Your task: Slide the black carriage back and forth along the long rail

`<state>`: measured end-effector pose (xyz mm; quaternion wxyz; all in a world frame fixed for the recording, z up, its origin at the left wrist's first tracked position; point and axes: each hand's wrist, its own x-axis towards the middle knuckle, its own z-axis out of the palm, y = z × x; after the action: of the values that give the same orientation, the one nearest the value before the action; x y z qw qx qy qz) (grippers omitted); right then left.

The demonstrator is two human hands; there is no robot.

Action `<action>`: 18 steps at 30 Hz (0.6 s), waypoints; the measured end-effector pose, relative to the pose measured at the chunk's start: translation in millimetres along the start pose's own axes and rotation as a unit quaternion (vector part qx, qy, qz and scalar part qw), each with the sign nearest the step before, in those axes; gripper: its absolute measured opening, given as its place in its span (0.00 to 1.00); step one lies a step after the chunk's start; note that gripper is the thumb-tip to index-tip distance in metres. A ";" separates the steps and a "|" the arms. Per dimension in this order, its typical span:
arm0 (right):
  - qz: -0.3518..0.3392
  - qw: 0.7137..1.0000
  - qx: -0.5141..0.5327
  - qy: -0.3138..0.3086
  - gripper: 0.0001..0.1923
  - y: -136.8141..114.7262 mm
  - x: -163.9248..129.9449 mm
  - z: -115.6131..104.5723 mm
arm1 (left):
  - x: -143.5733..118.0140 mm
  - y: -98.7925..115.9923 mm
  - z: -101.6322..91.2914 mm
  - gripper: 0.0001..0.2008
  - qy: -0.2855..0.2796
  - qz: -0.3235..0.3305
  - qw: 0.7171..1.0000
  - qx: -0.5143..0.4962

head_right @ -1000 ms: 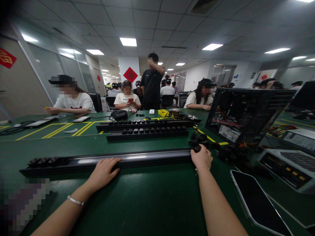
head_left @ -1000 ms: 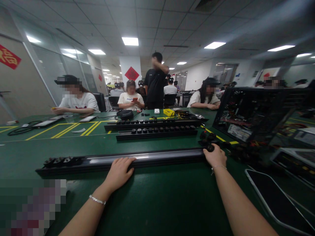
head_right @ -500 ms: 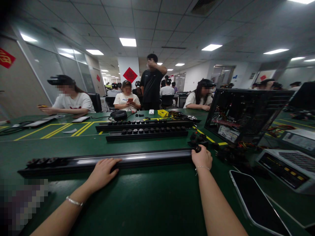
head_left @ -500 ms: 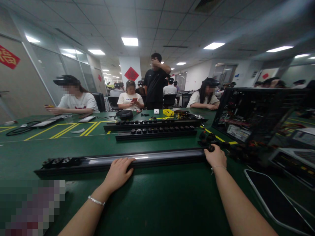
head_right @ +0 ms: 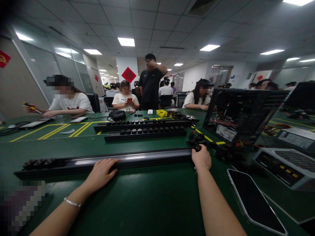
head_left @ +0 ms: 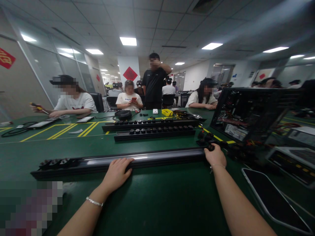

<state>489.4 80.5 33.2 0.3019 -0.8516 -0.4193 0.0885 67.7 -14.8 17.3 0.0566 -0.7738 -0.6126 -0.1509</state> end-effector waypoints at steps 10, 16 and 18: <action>0.008 1.000 0.000 0.008 0.27 0.9 0.6 -4.0 | -0.5 -0.7 0.7 0.19 0.003 0.002 1.000 0.000; 0.010 1.000 0.005 0.018 0.27 3.5 3.4 -4.9 | -0.7 -0.6 0.6 0.18 0.003 0.005 1.000 -0.005; 0.008 1.000 0.007 0.019 0.27 5.5 5.6 -4.1 | -0.6 -0.5 0.2 0.18 0.002 0.006 1.000 -0.006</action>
<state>498.3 80.4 33.8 0.3148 -0.8544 -0.4059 0.0781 67.1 -15.2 16.9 0.0545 -0.7772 -0.6072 -0.1560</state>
